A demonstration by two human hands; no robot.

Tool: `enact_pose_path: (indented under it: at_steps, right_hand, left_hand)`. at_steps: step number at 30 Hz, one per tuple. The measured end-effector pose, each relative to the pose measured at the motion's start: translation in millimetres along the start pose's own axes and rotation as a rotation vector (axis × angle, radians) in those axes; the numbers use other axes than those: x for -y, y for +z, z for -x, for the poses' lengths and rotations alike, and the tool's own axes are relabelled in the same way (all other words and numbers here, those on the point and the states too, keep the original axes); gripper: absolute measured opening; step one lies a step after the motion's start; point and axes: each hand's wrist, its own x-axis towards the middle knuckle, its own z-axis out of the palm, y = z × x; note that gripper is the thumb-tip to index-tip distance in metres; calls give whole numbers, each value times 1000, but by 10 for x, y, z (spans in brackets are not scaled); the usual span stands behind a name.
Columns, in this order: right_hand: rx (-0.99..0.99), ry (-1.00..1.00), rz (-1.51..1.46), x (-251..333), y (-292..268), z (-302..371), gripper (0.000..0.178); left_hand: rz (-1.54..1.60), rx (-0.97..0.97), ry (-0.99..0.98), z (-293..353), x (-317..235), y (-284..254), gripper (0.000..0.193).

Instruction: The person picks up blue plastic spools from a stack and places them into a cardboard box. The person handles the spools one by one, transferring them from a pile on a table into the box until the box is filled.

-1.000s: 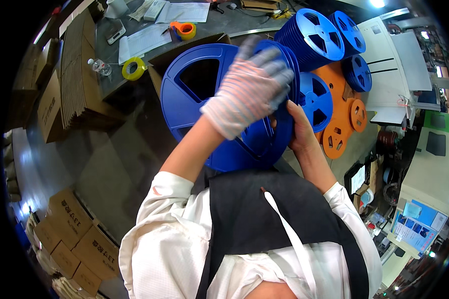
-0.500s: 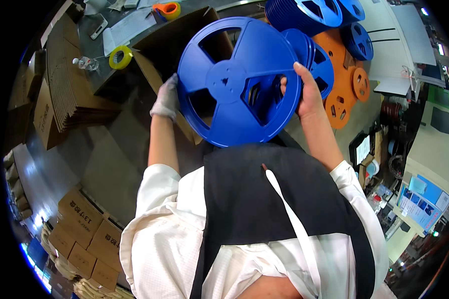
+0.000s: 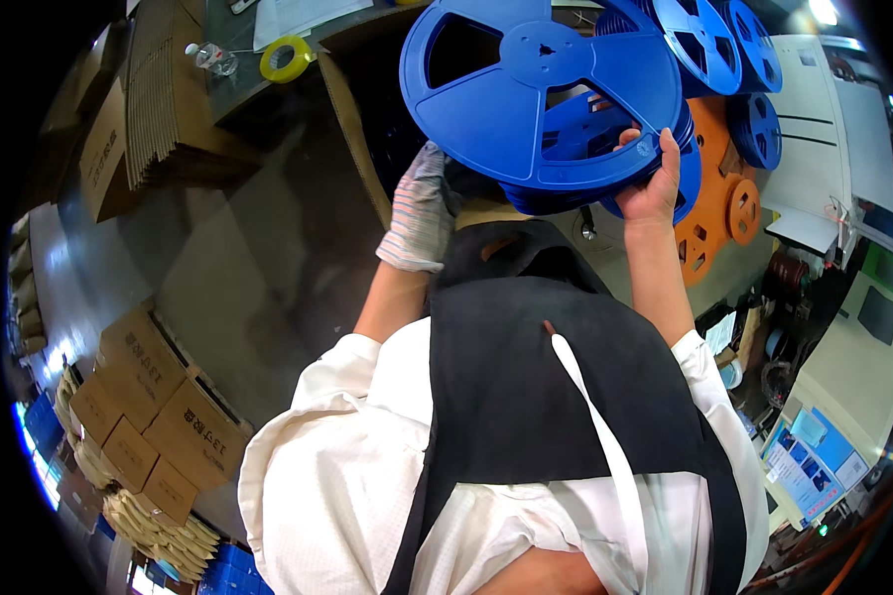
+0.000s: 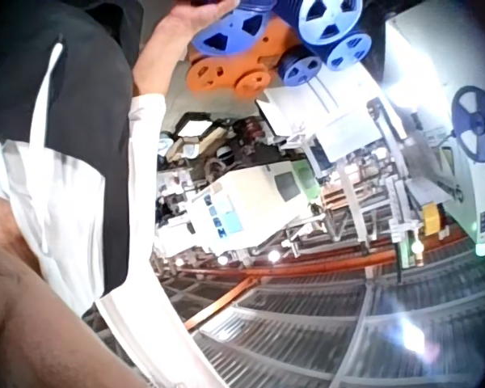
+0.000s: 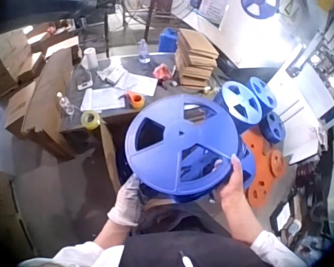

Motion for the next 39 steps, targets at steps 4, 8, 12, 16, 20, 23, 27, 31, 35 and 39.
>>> enact_pose_path:
  at_steps: [4, 8, 12, 16, 20, 23, 27, 31, 35, 39]
  right_hand:
    - [123, 66, -22, 4, -54, -90, 38]
    - [139, 82, -25, -13, -59, -88, 38]
    - [134, 69, -24, -64, -67, -115, 38]
    - [109, 46, 60, -88, -127, -145, 38]
    - [151, 101, 79, -75, -156, -156, 38]
    - [129, 117, 89, -66, -145, -144, 37]
    - [60, 109, 122, -100, -87, -82, 36]
    - [95, 119, 83, -144, -171, -105, 37]
    - [141, 127, 103, -96, -188, -77, 37]
    - [128, 84, 303, -166, -116, -56, 32]
  left_hand:
    - [8, 13, 106, -125, 126, -130, 46]
    - [5, 33, 149, -145, 155, -35, 42]
    - [141, 83, 136, -365, 353, -209, 39]
    - [-51, -24, 174, -25, 174, 128, 35]
    - [13, 12, 234, -90, 242, -20, 28]
    - [-80, -135, 292, -177, 206, -106, 21]
    - [36, -142, 279, -297, 182, -165, 29]
    - [17, -5, 254, -268, 325, -74, 38]
    - [-157, 275, 63, -195, 239, -23, 55]
    - [102, 300, -29, -9, -51, 47, 52]
